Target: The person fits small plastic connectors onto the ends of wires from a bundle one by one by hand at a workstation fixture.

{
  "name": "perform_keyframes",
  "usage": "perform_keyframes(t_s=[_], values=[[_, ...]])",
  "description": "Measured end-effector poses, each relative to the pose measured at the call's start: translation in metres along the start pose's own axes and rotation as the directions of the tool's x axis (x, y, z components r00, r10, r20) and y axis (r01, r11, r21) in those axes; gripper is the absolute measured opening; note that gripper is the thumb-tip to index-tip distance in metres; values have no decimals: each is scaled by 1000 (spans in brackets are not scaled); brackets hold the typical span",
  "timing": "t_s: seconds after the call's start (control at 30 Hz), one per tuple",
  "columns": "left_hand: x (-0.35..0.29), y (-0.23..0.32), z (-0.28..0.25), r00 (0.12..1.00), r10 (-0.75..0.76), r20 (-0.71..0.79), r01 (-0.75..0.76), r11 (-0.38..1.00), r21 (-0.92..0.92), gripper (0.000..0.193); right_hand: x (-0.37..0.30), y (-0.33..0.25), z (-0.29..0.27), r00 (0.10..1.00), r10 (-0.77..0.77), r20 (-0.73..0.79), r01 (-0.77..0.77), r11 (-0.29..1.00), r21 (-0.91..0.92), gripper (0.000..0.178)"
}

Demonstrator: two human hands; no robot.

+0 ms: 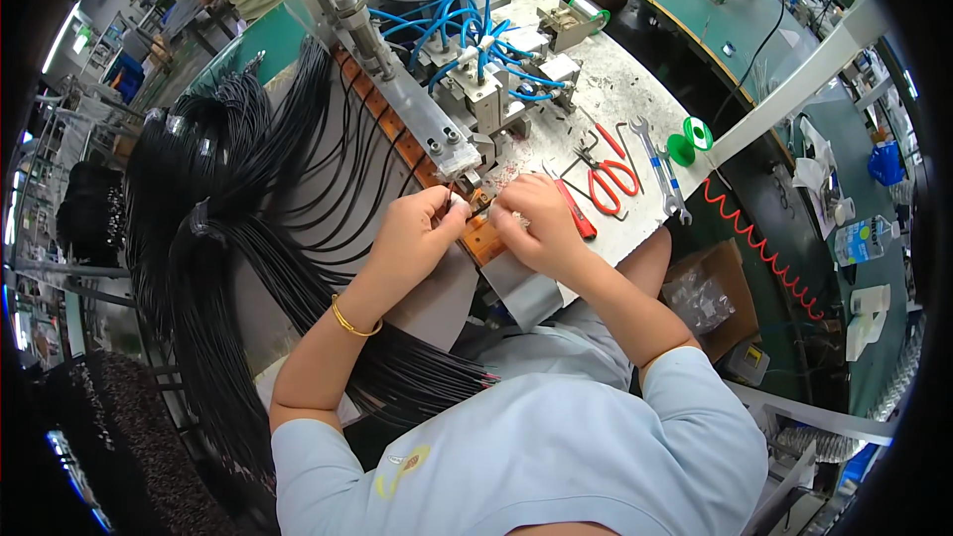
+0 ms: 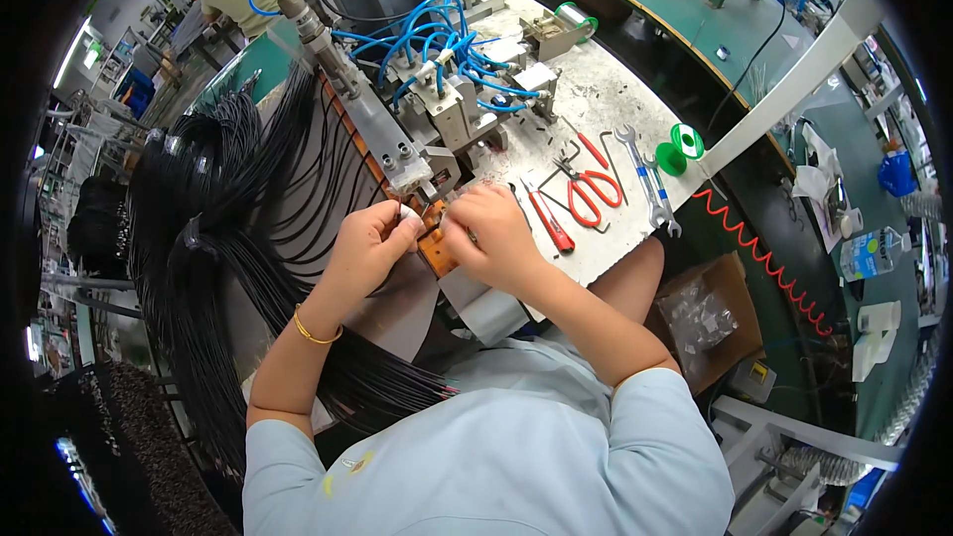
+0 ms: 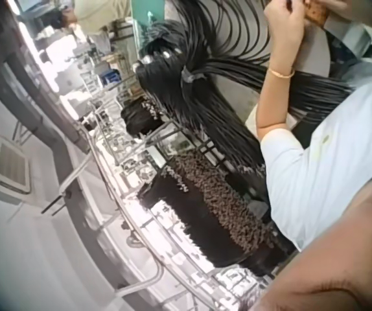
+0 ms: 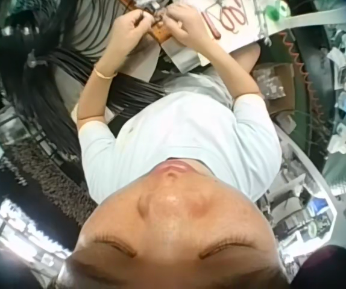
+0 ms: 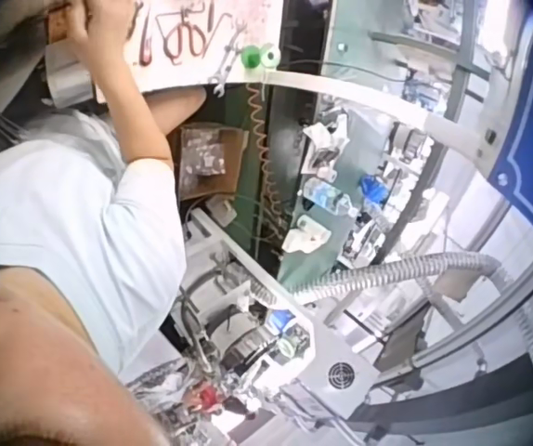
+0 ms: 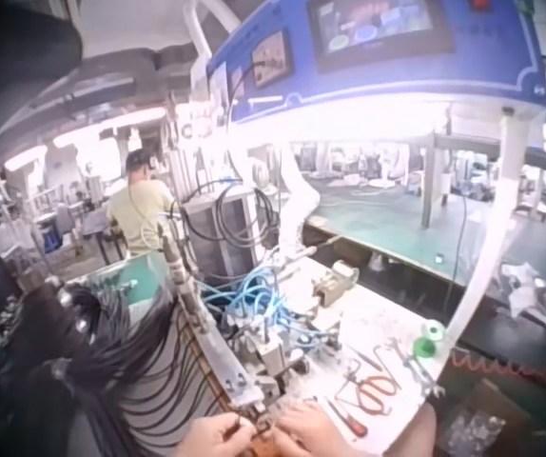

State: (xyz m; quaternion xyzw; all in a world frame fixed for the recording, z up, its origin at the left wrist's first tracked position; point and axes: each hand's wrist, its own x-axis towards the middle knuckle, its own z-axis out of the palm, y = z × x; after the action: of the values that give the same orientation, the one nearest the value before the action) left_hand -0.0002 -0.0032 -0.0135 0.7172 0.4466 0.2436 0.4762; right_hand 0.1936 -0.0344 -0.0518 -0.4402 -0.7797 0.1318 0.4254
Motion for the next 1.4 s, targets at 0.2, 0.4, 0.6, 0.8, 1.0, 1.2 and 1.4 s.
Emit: perform_keyframes(t_s=[0.2,0.4,0.6,0.8,1.0,1.2,1.4], values=[[0,4,-4,993,56,104,-63,996,68,19,5,4,4,984,177,22,-173,916,363,16],[0,4,-7,997,80,-12,-80,996,39,21,1,8,-3,996,91,11,-91,995,45,19],[0,-5,-10,997,37,69,-48,986,161,26,-4,27,4,931,349,106,-363,859,360,22],[0,-3,-4,998,53,19,-56,927,372,24,-9,45,21,919,372,130,-394,865,309,24],[0,-3,0,968,228,-106,-168,900,401,23,-10,41,20,875,472,108,-482,831,277,21],[1,-2,-1,988,-101,117,108,993,-57,17,1,11,4,989,63,-136,-58,997,44,12],[4,-4,-4,976,-118,181,146,979,-145,14,1,10,-1,997,74,18,-77,961,264,9]])
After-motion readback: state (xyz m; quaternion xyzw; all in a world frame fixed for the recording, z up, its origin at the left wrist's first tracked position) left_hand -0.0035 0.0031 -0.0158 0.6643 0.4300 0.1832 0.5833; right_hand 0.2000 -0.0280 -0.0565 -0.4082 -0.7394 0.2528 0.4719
